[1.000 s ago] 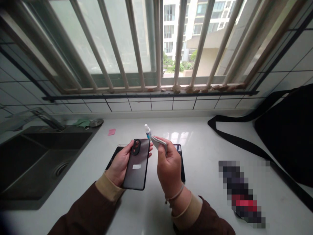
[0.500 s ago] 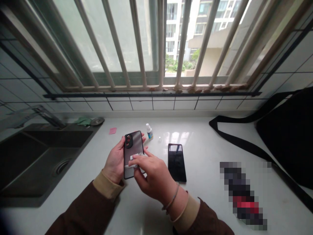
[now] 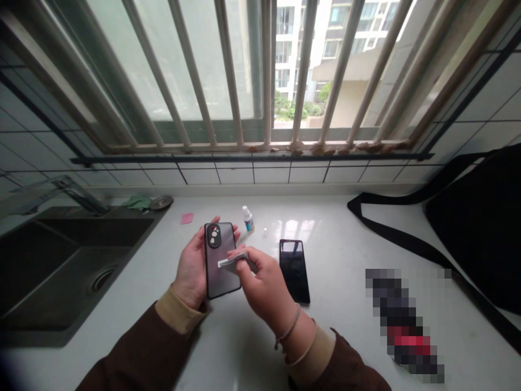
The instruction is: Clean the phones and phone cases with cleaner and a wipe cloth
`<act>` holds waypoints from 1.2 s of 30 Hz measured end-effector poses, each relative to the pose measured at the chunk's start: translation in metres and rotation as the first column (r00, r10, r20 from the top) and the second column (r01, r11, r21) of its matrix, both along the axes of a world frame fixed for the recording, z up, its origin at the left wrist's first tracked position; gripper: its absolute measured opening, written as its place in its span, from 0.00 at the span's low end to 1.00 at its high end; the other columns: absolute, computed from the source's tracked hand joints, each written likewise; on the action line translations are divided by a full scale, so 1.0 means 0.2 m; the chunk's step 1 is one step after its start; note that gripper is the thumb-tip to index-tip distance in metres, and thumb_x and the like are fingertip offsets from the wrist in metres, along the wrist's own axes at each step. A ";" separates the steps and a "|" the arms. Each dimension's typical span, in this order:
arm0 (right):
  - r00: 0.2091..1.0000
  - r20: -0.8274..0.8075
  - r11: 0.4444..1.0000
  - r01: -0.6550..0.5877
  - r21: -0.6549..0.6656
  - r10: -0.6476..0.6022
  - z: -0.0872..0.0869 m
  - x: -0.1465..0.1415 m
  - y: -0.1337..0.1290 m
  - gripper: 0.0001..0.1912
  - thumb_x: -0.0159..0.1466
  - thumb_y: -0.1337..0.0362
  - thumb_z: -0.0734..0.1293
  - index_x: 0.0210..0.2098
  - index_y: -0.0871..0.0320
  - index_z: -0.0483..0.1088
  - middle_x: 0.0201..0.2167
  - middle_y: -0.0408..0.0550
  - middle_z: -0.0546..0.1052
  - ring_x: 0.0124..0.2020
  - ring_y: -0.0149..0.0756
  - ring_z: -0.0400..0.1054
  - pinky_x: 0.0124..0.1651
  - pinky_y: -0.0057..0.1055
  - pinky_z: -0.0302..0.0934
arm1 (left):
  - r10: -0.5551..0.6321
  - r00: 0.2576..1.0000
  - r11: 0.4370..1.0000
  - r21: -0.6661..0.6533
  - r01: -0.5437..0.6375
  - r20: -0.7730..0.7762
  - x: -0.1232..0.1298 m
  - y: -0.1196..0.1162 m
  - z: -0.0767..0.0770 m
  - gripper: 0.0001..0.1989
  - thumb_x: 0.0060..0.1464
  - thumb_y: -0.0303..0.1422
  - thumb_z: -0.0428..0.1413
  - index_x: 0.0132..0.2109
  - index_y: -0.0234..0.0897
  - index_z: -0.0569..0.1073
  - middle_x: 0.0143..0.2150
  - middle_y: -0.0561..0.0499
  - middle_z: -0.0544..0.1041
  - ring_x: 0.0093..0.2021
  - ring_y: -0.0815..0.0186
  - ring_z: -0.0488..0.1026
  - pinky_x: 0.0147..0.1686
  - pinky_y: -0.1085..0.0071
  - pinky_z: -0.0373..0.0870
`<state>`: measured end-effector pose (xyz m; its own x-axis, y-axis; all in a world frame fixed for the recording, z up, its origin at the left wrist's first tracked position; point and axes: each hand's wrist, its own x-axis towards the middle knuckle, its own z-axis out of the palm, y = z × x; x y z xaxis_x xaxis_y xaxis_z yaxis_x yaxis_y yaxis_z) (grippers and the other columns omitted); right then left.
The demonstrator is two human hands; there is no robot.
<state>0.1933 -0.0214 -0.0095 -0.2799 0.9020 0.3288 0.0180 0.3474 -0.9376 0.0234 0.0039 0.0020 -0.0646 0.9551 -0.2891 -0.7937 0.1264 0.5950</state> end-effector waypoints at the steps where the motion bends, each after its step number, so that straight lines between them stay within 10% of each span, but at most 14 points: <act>1: 1.000 0.026 1.000 -0.012 -0.003 0.012 -0.01 -0.01 0.00 0.12 0.72 0.65 0.65 0.46 0.54 0.82 0.51 0.50 0.83 0.56 0.43 0.76 0.63 0.42 0.68 | -0.014 1.000 1.000 -0.004 0.014 -0.003 0.01 0.00 -0.01 0.20 0.68 0.42 0.57 0.63 0.45 0.74 0.48 0.42 0.83 0.47 0.53 0.83 0.46 0.52 0.82; 7: 0.996 0.055 0.995 -0.065 -0.082 0.069 -0.03 -0.04 0.00 0.13 0.73 0.62 0.64 0.45 0.52 0.81 0.61 0.55 0.74 0.64 0.45 0.70 0.51 0.36 0.75 | 0.055 0.953 0.994 0.107 -0.024 -0.298 0.04 -0.01 -0.08 0.24 0.56 0.41 0.71 0.57 0.40 0.77 0.42 0.50 0.80 0.35 0.69 0.77 0.35 0.75 0.76; 13: 0.956 0.273 0.995 0.103 0.017 -0.104 -0.06 0.00 0.05 0.11 0.73 0.67 0.62 0.46 0.55 0.77 0.49 0.52 0.79 0.54 0.43 0.73 0.61 0.42 0.66 | 0.087 0.733 0.991 0.132 0.003 -0.675 0.01 0.02 -0.14 0.31 0.53 0.41 0.72 0.61 0.39 0.76 0.45 0.48 0.80 0.34 0.68 0.76 0.35 0.72 0.74; 20: 0.760 0.631 0.985 0.167 0.035 -0.151 -0.10 0.00 0.08 0.10 0.74 0.70 0.62 0.41 0.58 0.75 0.39 0.52 0.80 0.41 0.41 0.75 0.45 0.33 0.63 | 0.156 0.032 0.949 0.159 0.273 -0.987 0.00 0.01 -0.24 0.27 0.61 0.32 0.62 0.66 0.40 0.75 0.60 0.40 0.76 0.61 0.53 0.74 0.67 0.54 0.67; 23: 0.689 0.695 0.978 0.180 0.108 -0.204 -0.14 0.00 0.08 0.11 0.74 0.70 0.61 0.38 0.58 0.74 0.37 0.51 0.80 0.38 0.40 0.74 0.41 0.32 0.62 | 0.205 -0.135 0.924 0.146 0.354 -0.969 0.02 -0.01 -0.25 0.28 0.65 0.31 0.56 0.70 0.39 0.70 0.63 0.37 0.73 0.65 0.50 0.71 0.68 0.50 0.65; 32: 0.664 0.706 0.965 0.099 0.242 -0.245 -0.19 0.00 0.08 0.15 0.73 0.76 0.58 0.42 0.59 0.74 0.39 0.52 0.81 0.38 0.41 0.75 0.43 0.33 0.65 | 0.257 -0.057 0.924 0.228 0.306 -0.965 0.03 -0.04 -0.25 0.15 0.59 0.33 0.62 0.53 0.40 0.81 0.58 0.35 0.78 0.64 0.40 0.70 0.69 0.42 0.58; 36: 0.597 0.753 0.957 0.101 0.271 -0.276 -0.18 0.01 0.10 0.14 0.74 0.74 0.58 0.43 0.58 0.74 0.39 0.53 0.81 0.40 0.44 0.74 0.45 0.35 0.64 | 0.244 -0.217 0.935 0.170 0.313 -0.945 0.03 -0.05 -0.26 0.14 0.61 0.34 0.60 0.52 0.35 0.79 0.59 0.31 0.76 0.65 0.38 0.67 0.69 0.41 0.57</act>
<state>0.1957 -0.0018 -0.0463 -0.3373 0.9127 0.2305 0.7924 0.4075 -0.4539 0.0288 -0.0062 -0.0496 0.0454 0.9517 0.3036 0.7618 -0.2296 0.6058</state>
